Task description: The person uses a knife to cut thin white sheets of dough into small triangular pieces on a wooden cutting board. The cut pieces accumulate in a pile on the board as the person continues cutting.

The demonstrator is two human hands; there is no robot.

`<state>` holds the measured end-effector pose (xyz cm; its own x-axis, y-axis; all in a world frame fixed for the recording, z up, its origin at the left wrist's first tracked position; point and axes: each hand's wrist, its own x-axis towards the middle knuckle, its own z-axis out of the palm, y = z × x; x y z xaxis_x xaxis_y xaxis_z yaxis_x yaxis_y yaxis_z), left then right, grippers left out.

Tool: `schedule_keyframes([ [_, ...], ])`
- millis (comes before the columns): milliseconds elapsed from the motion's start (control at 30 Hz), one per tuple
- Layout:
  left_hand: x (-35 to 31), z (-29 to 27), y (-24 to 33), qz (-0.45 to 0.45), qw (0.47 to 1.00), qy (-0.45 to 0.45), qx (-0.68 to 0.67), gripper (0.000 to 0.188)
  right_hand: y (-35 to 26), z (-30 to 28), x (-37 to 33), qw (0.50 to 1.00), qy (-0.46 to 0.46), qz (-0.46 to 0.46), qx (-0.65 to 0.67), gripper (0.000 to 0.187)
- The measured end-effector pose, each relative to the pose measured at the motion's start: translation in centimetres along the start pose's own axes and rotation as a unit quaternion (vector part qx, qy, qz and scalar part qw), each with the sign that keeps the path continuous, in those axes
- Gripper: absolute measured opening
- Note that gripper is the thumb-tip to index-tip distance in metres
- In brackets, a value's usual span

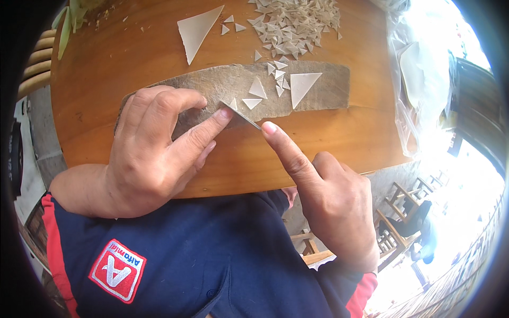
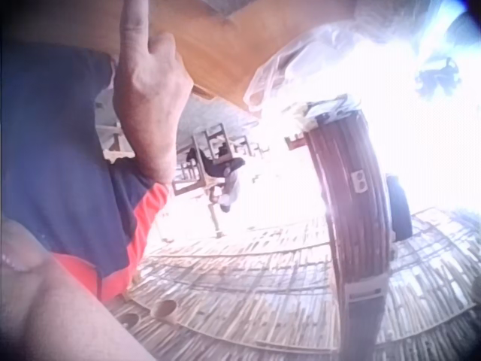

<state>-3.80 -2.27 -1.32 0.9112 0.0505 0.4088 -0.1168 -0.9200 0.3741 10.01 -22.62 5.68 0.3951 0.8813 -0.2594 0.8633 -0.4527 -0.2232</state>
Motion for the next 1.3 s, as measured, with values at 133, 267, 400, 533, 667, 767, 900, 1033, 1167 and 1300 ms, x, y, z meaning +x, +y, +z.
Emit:
schedule_keyframes([
  [133, 0.1, -0.2, 0.0, -0.008, 1.000, -0.003, -0.020, 0.049, 0.6, -0.5, -1.0, 0.999, -0.016, 0.026, 0.009, 0.065],
  [267, 0.3, -0.5, -0.3, -0.014, 0.998, -0.021, -0.051, 0.049, 1.6, -0.1, -2.1, 0.997, -0.005, 0.045, 0.068, 0.060],
  [400, 0.9, -0.6, -0.5, -0.022, 0.997, -0.044, -0.059, 0.051, 1.4, 0.0, -2.6, 0.990, 0.018, 0.065, 0.123, 0.062],
  [533, 2.0, -0.4, -0.3, -0.019, 0.996, -0.059, -0.057, 0.052, 0.4, 1.0, -2.9, 0.969, 0.039, 0.102, 0.220, 0.065],
  [667, 2.1, -0.2, -0.3, -0.017, 0.996, -0.058, -0.064, 0.051, -0.3, 1.3, -3.2, 0.960, 0.027, 0.131, 0.247, 0.065],
  [767, 2.1, -0.2, -0.2, -0.021, 0.995, -0.066, -0.074, 0.051, -0.5, 1.6, -3.2, 0.957, 0.040, 0.136, 0.252, 0.064],
  [900, 2.1, -0.1, -0.1, -0.023, 0.995, -0.064, -0.075, 0.050, -0.6, 1.3, -2.9, 0.961, 0.035, 0.130, 0.241, 0.063],
  [1033, 2.0, 0.0, -0.2, -0.006, 0.996, -0.060, -0.064, 0.051, -0.5, 1.2, -2.4, 0.972, 0.035, 0.108, 0.204, 0.070],
  [1167, 1.6, 0.2, -0.4, 0.011, 0.998, -0.050, -0.041, 0.052, -0.3, 2.2, -2.1, 0.976, 0.066, 0.077, 0.194, 0.085],
  [1300, 1.5, 0.4, -0.3, 0.014, 0.999, -0.043, -0.024, 0.054, -0.7, 2.2, -2.0, 0.977, 0.063, 0.082, 0.187, 0.082],
])
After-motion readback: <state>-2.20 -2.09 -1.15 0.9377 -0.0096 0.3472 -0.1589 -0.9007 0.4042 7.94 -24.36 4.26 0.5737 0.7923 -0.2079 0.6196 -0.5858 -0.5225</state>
